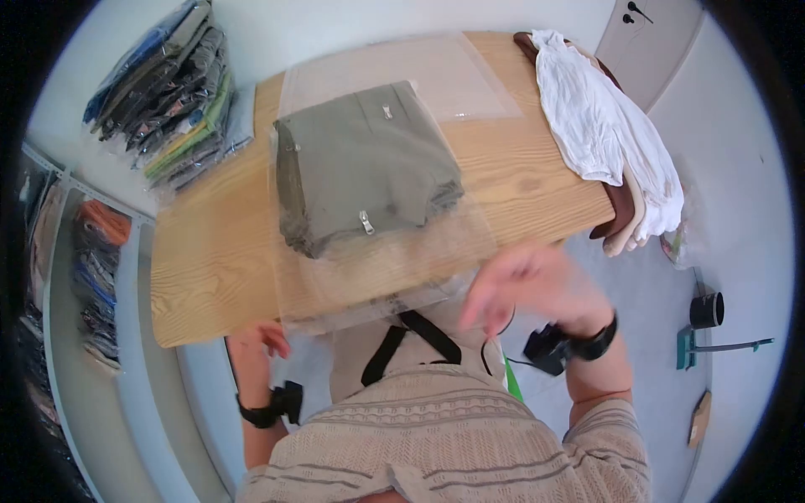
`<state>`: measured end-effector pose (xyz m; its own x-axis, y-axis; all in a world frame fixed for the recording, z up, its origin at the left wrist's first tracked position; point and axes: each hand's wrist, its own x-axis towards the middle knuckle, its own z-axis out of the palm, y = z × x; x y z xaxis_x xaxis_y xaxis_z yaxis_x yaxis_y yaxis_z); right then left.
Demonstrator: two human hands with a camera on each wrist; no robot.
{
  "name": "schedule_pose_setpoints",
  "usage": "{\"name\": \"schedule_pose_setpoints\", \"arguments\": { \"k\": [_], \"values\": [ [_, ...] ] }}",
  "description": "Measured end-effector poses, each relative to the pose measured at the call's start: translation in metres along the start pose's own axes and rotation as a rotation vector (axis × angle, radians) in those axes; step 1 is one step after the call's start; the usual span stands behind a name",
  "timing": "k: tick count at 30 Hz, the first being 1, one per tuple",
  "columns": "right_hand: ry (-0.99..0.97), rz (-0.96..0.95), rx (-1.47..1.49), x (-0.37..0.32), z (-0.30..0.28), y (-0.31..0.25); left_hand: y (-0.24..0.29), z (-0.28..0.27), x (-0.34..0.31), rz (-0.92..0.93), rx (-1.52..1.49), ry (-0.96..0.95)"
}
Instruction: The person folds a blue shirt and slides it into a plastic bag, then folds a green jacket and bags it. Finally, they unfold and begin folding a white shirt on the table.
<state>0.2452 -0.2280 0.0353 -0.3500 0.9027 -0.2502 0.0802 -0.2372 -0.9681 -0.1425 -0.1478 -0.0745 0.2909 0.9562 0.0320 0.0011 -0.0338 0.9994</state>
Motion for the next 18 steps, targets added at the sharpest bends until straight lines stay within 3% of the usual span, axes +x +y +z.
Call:
{"name": "schedule_pose_setpoints", "arguments": {
  "k": [2, 3, 5, 9, 11, 15, 18],
  "values": [
    [0.362, -0.125, 0.002, 0.008, -0.028, 0.015, 0.023, -0.003, 0.021, -0.121, 0.298, 0.125],
    [0.572, -0.147, -0.026, 0.022, -0.037, 0.020, 0.032, 0.005, 0.031, -0.125, 0.299, 0.124],
    [0.773, -0.115, -0.284, 0.051, -0.044, 0.034, 0.047, 0.022, 0.049, -0.126, 0.322, 0.173],
    [0.706, -0.045, -0.191, 0.074, -0.036, 0.049, 0.044, 0.028, 0.068, -0.185, 0.265, 0.072],
    [0.659, -0.109, -0.101, 0.074, -0.041, 0.058, 0.044, 0.033, 0.068, -0.186, 0.282, 0.022],
    [0.605, -0.029, -0.153, 0.058, -0.046, 0.057, 0.034, 0.019, 0.067, -0.131, 0.336, 0.026],
    [0.536, -0.076, -0.215, 0.048, -0.051, 0.071, 0.034, 0.011, 0.063, -0.154, 0.312, 0.010]
  ]
}}
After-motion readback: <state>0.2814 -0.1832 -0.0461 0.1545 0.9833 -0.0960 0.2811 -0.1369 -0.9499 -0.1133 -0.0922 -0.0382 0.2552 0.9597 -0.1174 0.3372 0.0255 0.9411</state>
